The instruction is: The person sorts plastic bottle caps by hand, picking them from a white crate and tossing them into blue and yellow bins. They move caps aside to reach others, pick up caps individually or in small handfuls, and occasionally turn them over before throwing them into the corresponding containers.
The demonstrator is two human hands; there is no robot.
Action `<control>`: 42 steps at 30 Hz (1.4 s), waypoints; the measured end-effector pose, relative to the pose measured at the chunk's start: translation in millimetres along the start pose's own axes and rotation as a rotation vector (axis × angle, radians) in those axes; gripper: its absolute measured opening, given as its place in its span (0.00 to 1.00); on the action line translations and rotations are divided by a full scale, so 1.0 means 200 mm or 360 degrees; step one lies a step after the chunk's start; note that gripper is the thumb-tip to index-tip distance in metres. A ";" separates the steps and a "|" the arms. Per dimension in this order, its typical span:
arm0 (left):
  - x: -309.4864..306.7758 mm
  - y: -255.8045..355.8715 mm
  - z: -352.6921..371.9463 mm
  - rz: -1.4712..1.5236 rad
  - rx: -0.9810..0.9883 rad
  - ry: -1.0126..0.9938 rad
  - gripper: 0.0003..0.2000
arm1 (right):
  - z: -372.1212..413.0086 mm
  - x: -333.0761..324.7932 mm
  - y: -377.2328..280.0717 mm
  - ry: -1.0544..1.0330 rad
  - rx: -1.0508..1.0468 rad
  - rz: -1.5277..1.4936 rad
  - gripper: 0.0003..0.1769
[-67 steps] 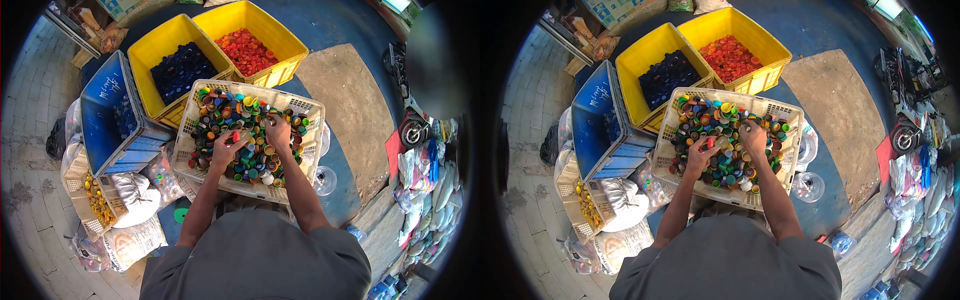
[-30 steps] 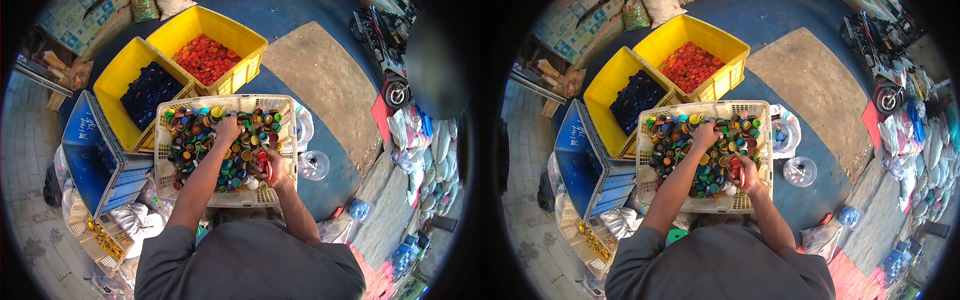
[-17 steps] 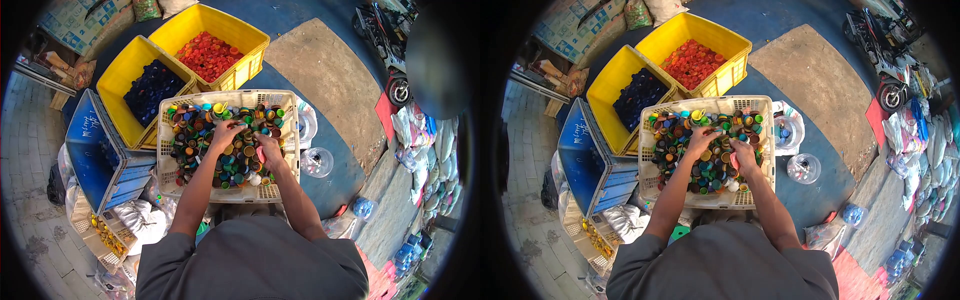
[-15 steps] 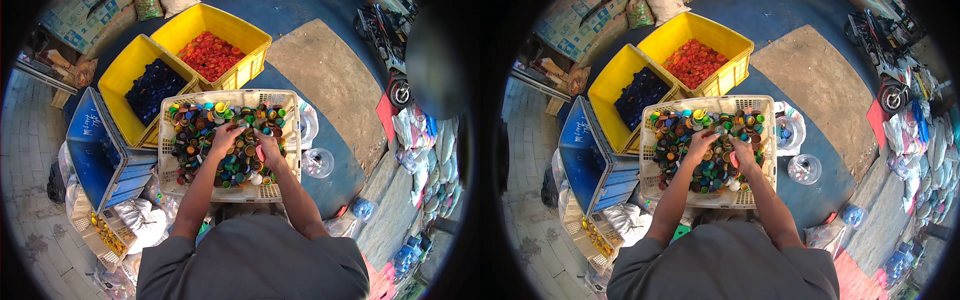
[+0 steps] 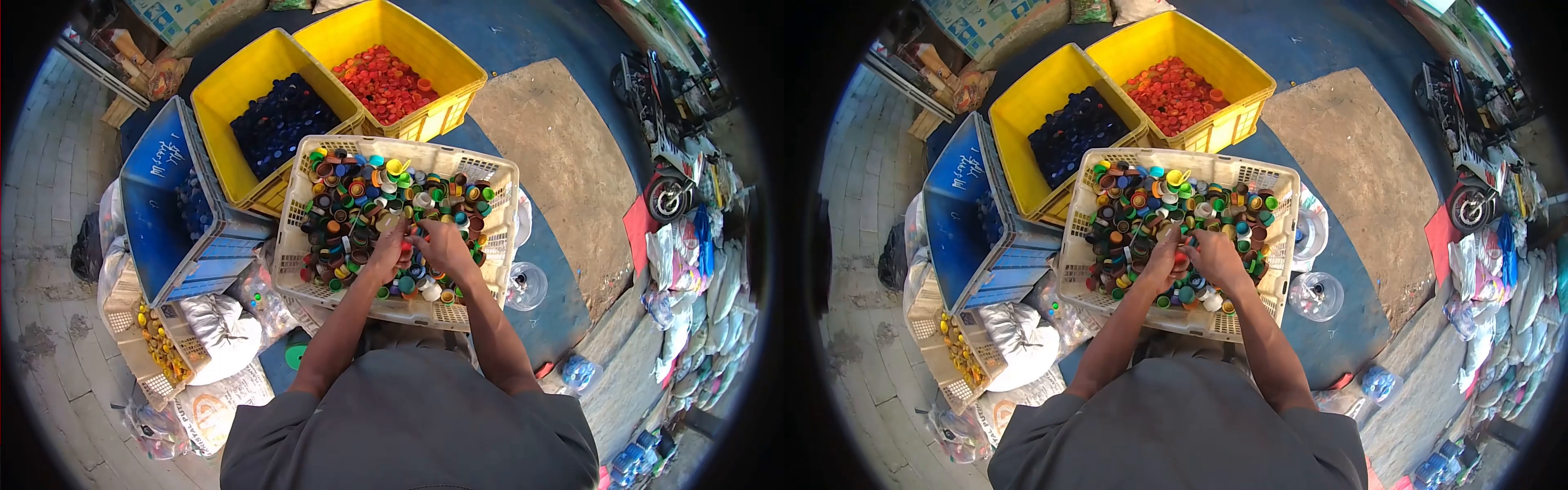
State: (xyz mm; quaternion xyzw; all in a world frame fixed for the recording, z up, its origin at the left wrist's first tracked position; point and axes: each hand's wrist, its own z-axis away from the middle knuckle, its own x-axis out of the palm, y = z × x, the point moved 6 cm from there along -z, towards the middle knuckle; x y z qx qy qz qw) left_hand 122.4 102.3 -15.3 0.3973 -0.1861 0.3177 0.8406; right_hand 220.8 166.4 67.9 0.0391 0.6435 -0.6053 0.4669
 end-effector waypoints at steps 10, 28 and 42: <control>-0.04 0.01 0.02 0.0242 -0.0028 -0.0170 0.16 | 0.00 -0.05 0.03 0.0213 -0.0197 -0.0085 0.22; -0.01 0.20 -0.27 0.1288 0.0489 0.0329 0.17 | -0.30 0.30 0.23 0.0685 0.0912 -0.3165 0.19; 0.13 1.33 -0.13 0.0615 0.0887 -0.0137 0.51 | -0.82 -0.57 -0.15 0.0618 0.0121 -0.2464 0.35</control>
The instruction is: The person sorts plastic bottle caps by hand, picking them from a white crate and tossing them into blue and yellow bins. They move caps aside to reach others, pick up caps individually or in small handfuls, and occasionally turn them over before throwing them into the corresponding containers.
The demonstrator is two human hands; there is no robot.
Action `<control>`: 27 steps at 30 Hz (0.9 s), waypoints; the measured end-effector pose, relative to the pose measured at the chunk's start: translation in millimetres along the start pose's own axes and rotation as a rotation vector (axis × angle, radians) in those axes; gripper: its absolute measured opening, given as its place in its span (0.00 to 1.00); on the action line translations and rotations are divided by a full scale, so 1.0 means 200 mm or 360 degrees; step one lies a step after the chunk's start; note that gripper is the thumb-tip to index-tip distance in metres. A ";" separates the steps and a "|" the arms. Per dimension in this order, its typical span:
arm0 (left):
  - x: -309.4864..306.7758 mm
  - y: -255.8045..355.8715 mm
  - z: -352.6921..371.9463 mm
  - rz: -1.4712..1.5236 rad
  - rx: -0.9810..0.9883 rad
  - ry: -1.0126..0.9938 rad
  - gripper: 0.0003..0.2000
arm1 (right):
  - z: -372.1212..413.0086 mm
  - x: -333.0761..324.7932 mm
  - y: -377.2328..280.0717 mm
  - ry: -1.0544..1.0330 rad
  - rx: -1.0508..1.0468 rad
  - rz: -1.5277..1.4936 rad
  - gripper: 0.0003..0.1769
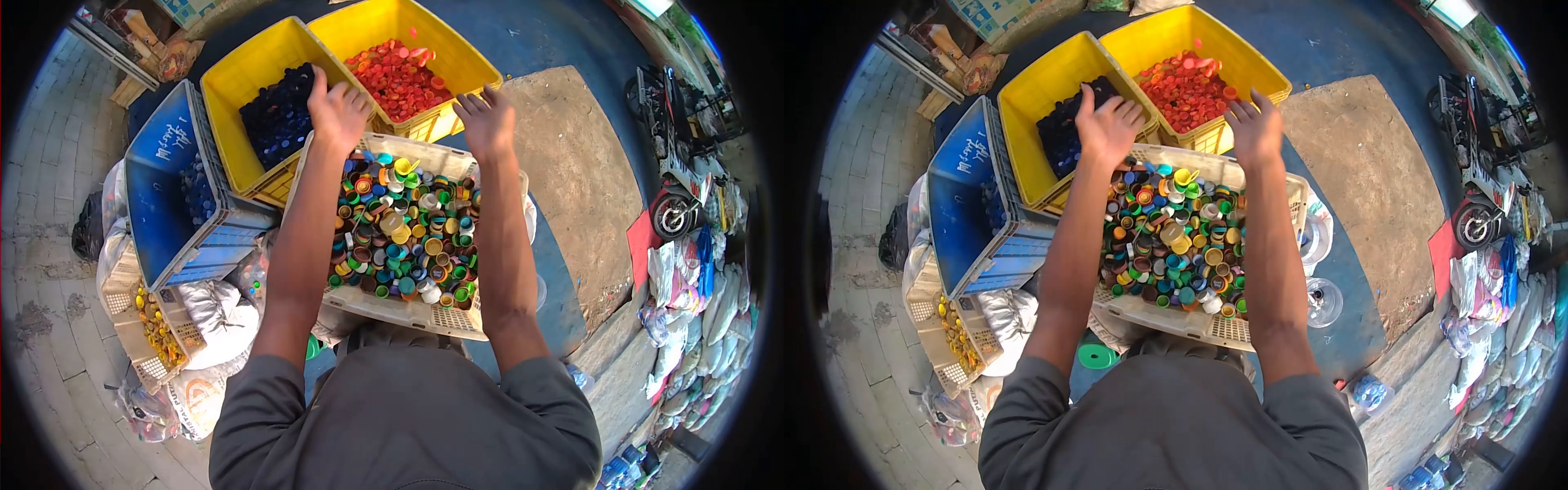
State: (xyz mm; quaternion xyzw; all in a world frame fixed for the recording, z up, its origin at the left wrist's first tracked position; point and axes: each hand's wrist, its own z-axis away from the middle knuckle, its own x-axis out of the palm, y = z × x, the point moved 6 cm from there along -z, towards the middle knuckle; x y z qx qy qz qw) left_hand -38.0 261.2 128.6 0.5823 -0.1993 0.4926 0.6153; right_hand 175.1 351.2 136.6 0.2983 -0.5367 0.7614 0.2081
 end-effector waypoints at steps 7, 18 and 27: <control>-0.67 -0.13 0.52 -0.0907 -0.0108 0.0208 0.19 | 0.44 -0.65 0.31 0.0177 0.0234 0.0601 0.19; -0.90 -0.35 0.81 -0.2525 0.0354 -0.0058 0.21 | 0.54 -0.86 0.54 -0.0069 -0.0027 0.1719 0.15; -0.77 -0.41 0.79 -0.3159 0.0464 -0.0125 0.24 | 0.73 -0.68 0.58 -0.0365 -0.0063 0.2098 0.19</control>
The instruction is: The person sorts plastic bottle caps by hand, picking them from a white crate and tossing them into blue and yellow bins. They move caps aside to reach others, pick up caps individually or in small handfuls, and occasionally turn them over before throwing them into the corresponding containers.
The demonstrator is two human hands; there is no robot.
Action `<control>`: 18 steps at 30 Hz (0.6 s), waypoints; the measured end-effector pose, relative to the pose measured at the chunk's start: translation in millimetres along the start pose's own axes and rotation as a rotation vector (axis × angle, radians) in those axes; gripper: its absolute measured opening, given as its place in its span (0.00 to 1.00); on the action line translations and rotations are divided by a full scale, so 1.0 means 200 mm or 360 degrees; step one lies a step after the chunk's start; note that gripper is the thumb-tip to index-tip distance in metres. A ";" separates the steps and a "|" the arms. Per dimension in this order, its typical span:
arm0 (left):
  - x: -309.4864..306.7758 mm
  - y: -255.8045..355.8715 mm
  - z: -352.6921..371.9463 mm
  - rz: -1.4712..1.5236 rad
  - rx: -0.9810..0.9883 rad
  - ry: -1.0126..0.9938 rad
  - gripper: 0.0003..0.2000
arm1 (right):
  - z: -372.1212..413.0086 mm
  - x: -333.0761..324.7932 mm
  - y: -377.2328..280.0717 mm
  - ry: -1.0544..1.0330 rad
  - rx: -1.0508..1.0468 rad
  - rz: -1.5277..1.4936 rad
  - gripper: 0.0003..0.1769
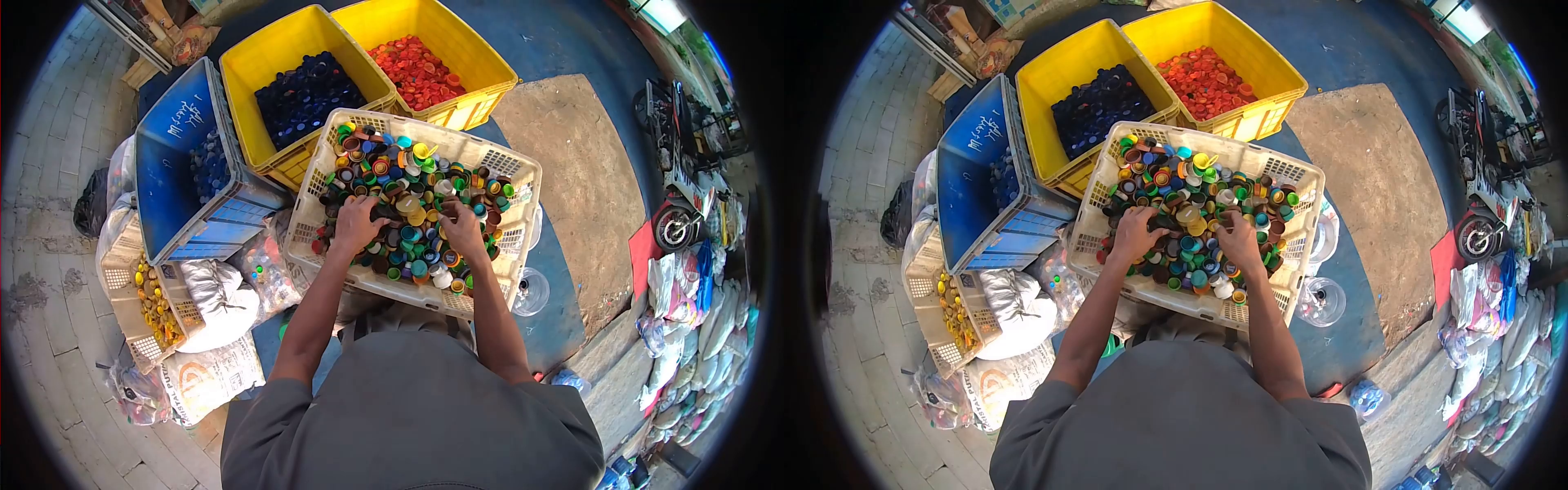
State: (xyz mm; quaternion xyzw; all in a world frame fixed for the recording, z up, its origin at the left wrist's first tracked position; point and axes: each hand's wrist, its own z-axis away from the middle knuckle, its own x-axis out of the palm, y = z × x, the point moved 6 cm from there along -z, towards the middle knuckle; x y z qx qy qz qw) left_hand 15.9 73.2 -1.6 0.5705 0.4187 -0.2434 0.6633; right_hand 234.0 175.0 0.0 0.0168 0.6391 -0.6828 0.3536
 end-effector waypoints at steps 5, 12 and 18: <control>0.08 -0.17 -0.03 0.0669 -0.0264 0.0005 0.17 | 0.04 0.07 -0.08 -0.0150 -0.0013 0.0072 0.18; -0.01 -0.20 0.01 0.2032 -0.0831 0.0121 0.12 | 0.04 0.23 -0.22 -0.0137 -0.0439 0.0298 0.17; -0.04 -0.29 0.07 0.1245 -0.0912 0.0315 0.16 | -0.02 0.50 -0.37 -0.0307 -0.0908 0.0825 0.20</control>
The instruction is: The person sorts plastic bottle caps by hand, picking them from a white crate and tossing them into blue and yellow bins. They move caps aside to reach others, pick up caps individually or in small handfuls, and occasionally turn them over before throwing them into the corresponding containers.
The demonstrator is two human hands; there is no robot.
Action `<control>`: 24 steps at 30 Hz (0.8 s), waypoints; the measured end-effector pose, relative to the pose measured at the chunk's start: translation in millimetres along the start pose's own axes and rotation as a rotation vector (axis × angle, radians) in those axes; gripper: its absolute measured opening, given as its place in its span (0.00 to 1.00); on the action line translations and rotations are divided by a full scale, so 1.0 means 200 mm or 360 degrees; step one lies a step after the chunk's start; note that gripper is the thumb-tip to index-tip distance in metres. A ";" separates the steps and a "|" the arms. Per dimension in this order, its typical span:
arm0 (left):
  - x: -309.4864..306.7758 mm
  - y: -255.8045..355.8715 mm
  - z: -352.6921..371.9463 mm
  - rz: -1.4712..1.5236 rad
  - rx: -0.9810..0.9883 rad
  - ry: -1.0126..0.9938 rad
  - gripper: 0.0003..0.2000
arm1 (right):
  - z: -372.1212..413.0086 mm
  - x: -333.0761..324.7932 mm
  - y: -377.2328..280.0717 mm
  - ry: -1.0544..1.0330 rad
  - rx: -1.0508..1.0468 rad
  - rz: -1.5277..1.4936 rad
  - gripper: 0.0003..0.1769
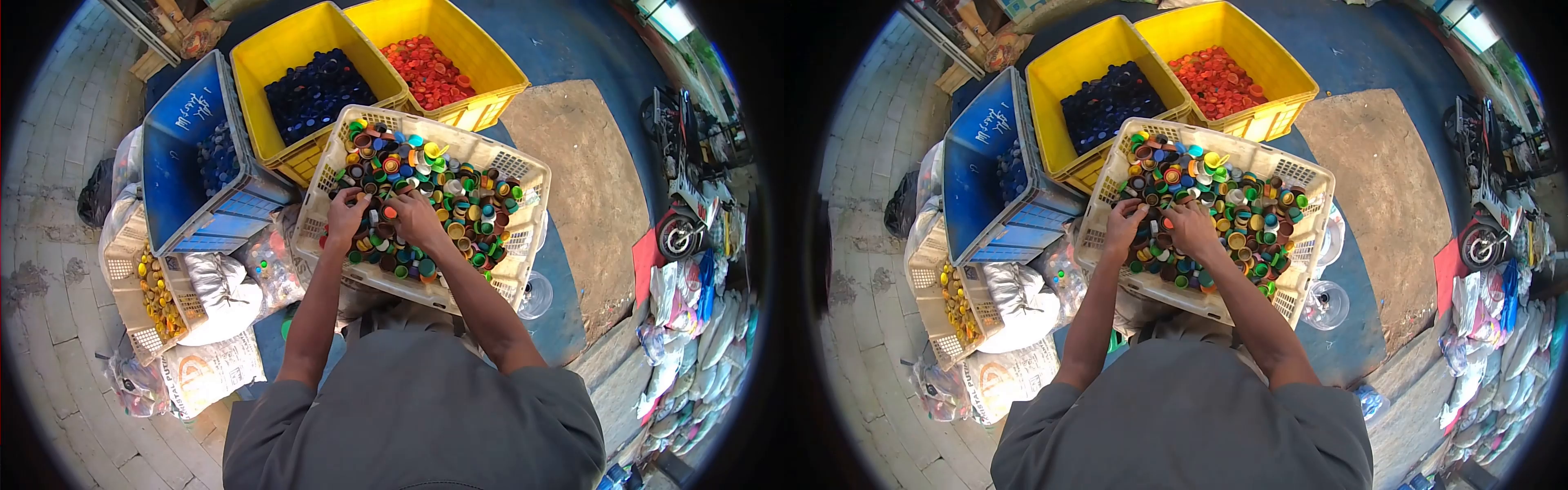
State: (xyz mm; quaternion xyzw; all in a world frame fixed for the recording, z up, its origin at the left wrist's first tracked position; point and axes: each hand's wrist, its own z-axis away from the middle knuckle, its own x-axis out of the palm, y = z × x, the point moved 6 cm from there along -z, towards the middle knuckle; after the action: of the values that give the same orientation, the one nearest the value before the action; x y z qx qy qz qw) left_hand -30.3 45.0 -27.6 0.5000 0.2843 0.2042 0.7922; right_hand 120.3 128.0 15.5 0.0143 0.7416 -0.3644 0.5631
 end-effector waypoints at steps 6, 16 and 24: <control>-0.10 -0.03 0.07 0.0366 -0.0082 0.0161 0.15 | -0.05 0.12 -0.02 -0.0193 0.0003 0.0039 0.25; 0.07 0.16 0.22 0.0598 -0.0092 -0.0291 0.16 | 0.00 0.07 0.05 0.0069 0.0502 -0.1173 0.22; 0.14 0.17 0.22 0.0427 0.0130 -0.0261 0.15 | 0.10 0.01 -0.03 0.0244 0.0661 -0.1689 0.25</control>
State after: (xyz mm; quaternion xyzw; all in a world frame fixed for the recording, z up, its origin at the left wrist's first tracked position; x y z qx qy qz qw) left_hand 17.9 45.6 11.0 0.5803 0.1572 0.2549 0.7573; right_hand 133.5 112.1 14.1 -0.2232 0.5987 -0.7331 0.2331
